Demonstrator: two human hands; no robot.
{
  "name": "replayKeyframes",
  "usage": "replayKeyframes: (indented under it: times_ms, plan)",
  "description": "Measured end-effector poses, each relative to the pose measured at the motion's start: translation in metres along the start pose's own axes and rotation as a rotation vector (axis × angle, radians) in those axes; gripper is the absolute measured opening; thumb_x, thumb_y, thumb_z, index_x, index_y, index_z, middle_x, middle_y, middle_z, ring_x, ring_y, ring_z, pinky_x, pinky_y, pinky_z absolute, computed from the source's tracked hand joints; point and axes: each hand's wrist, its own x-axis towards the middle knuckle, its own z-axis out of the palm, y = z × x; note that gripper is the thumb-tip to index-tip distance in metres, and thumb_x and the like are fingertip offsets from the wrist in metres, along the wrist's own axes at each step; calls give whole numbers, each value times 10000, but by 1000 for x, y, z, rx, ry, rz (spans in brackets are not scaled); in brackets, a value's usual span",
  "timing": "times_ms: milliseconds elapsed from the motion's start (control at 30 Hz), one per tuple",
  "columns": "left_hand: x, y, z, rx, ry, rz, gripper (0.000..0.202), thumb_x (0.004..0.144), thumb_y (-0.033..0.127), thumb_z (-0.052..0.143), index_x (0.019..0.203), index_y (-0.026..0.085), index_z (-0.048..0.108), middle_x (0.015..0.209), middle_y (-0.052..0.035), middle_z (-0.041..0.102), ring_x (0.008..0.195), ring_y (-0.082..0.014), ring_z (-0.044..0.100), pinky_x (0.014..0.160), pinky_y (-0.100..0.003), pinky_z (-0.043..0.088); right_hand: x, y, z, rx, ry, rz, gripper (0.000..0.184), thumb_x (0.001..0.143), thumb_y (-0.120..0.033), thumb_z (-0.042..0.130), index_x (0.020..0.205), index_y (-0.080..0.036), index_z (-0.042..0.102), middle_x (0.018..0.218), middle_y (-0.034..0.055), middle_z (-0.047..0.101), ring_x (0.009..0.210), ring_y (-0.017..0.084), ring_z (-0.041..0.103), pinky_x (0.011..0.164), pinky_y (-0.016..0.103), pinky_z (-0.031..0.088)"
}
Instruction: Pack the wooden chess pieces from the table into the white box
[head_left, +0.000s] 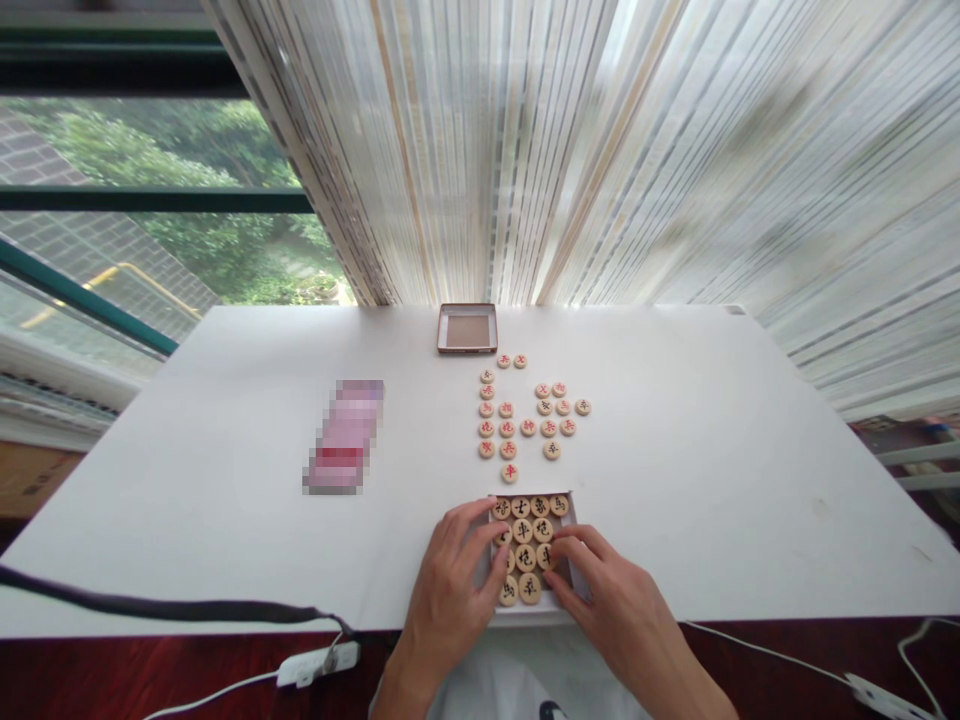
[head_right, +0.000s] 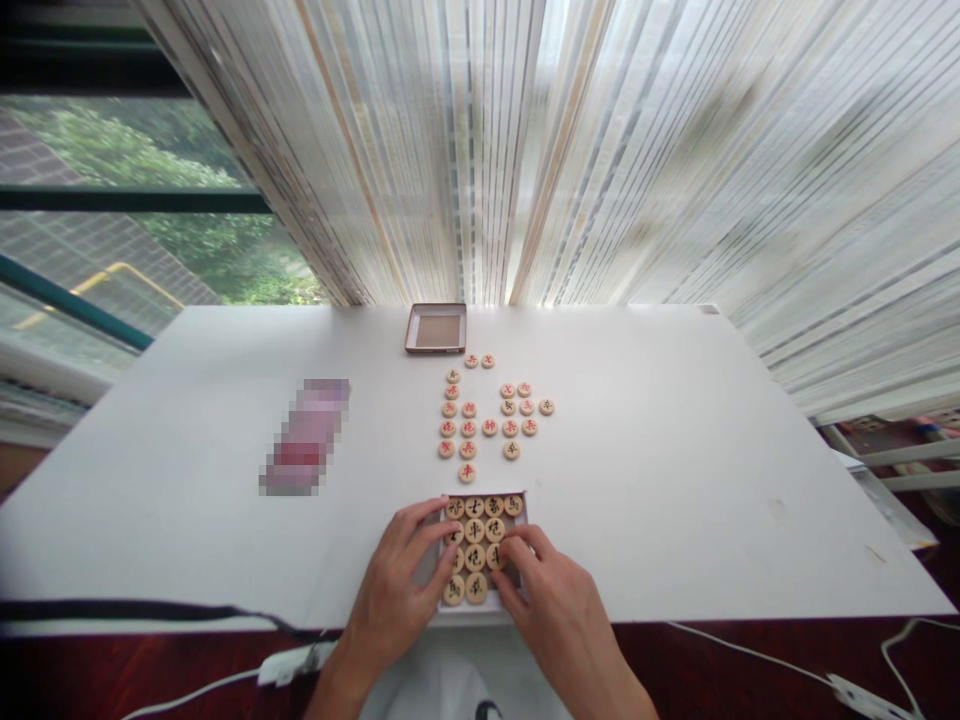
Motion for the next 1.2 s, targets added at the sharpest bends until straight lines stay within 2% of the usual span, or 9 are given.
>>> replayKeyframes:
  times_ms: [233,400,500,633,767,900,1067,1200]
  plan:
    - [0,2,-3,-28,-15,-6,256,962,155,592,1202,239,626,1354,-106,573,1309,-267,524,1078,-483,519,-1,1,-2,69,-18,29,22,953,-263,595,951,-258,615,1101,55,712,733,193,753,606,287,596]
    - [-1,3,-6,-63,4,-38,262,962,163,596,1199,261,649,1452,-104,490,1384,-283,448,1056,-470,529,-2,6,-12,259,-13,55,73,987,-308,592,1016,-264,642,1102,51,699,593,132,662,572,265,566]
    - [0,3,-7,-73,31,-93,245,975,186,586,1193,271,661,1453,-96,487,1343,-267,497,1043,-452,539,0,12,-19,332,94,70,122,1012,-337,567,1043,-259,656,1083,56,692,554,112,610,582,270,560]
    - [11,4,-8,-82,67,-141,207,985,211,575,1161,264,670,1432,-88,511,1336,-256,517,1089,-455,512,5,31,-21,342,306,104,161,1011,-351,573,1083,-244,670,1112,82,676,665,141,647,548,264,545]
    - [31,5,-10,-108,90,-107,191,983,214,573,1139,263,672,1396,-85,549,1325,-249,533,1102,-447,498,11,57,-17,294,429,149,199,1002,-375,578,1106,-239,679,1115,85,669,664,152,631,564,287,554]
    - [59,8,-12,-141,121,-63,181,982,215,585,1132,262,675,1355,-81,588,1312,-244,543,1127,-460,467,16,74,-10,294,445,167,221,1003,-398,569,1108,-235,677,1054,76,682,648,160,617,591,303,557]
    - [107,13,-12,-145,111,-4,189,976,227,599,1144,254,681,1352,-79,606,1315,-248,534,1130,-462,451,18,81,-3,308,459,190,223,1009,-406,552,1076,-232,676,1006,65,692,625,162,590,620,318,542]
    - [153,13,-4,-76,45,34,198,957,208,628,1148,227,676,1254,-64,676,1223,-225,588,1095,-408,474,18,82,-2,333,472,199,222,1010,-410,547,1052,-232,674,1014,63,693,628,160,580,625,318,528]
